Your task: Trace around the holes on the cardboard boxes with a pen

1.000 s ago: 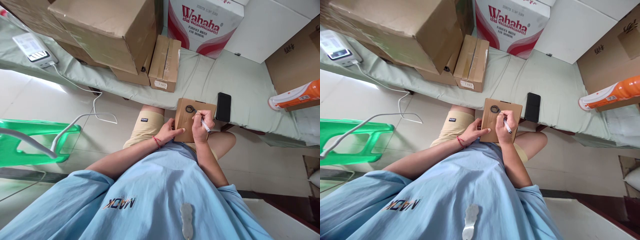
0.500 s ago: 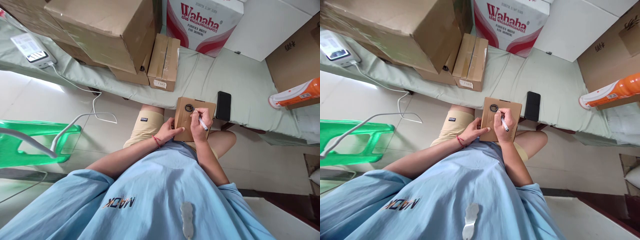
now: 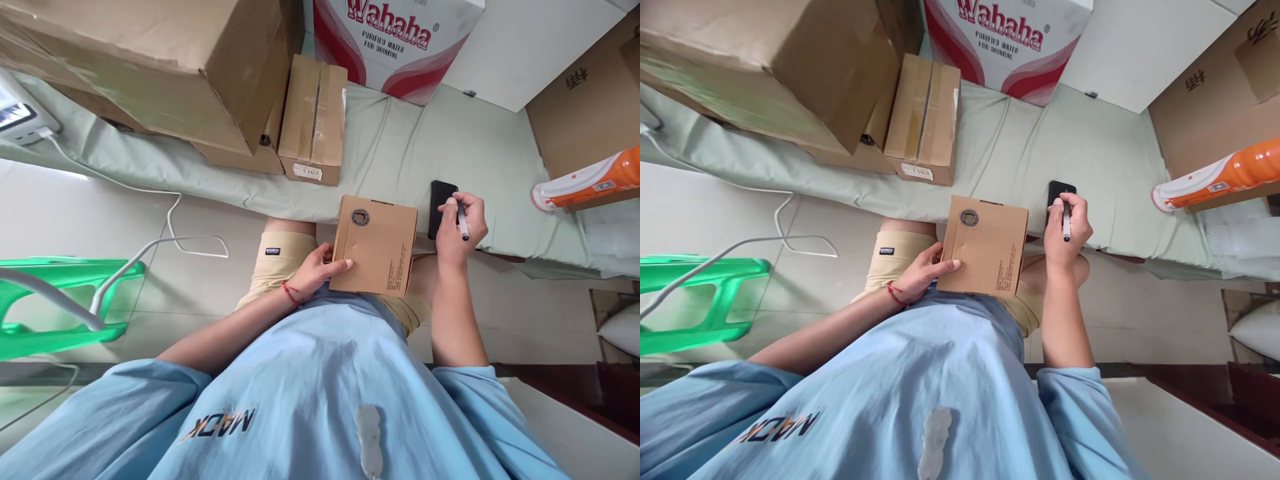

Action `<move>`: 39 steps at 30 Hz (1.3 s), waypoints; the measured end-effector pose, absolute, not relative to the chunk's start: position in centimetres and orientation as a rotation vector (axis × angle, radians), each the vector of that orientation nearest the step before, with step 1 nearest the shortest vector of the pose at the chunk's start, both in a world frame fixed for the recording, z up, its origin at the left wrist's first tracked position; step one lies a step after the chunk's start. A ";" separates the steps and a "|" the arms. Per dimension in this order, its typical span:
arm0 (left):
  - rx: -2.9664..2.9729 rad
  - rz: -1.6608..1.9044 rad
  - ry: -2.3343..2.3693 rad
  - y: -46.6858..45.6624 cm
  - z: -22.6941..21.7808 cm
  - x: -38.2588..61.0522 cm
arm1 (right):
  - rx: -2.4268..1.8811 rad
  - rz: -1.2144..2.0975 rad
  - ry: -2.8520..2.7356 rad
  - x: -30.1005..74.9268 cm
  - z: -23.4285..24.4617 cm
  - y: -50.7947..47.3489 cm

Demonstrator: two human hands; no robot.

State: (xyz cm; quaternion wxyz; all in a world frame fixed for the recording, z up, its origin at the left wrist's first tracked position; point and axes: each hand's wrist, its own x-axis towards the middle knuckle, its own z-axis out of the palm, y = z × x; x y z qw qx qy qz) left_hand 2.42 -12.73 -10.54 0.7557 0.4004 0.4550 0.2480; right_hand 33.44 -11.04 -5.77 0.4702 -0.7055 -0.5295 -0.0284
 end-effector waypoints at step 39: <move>0.853 0.546 0.927 -10.3 -9.7 4.1 | -2.686 0.160 -1.030 36.7 -8.4 -13.6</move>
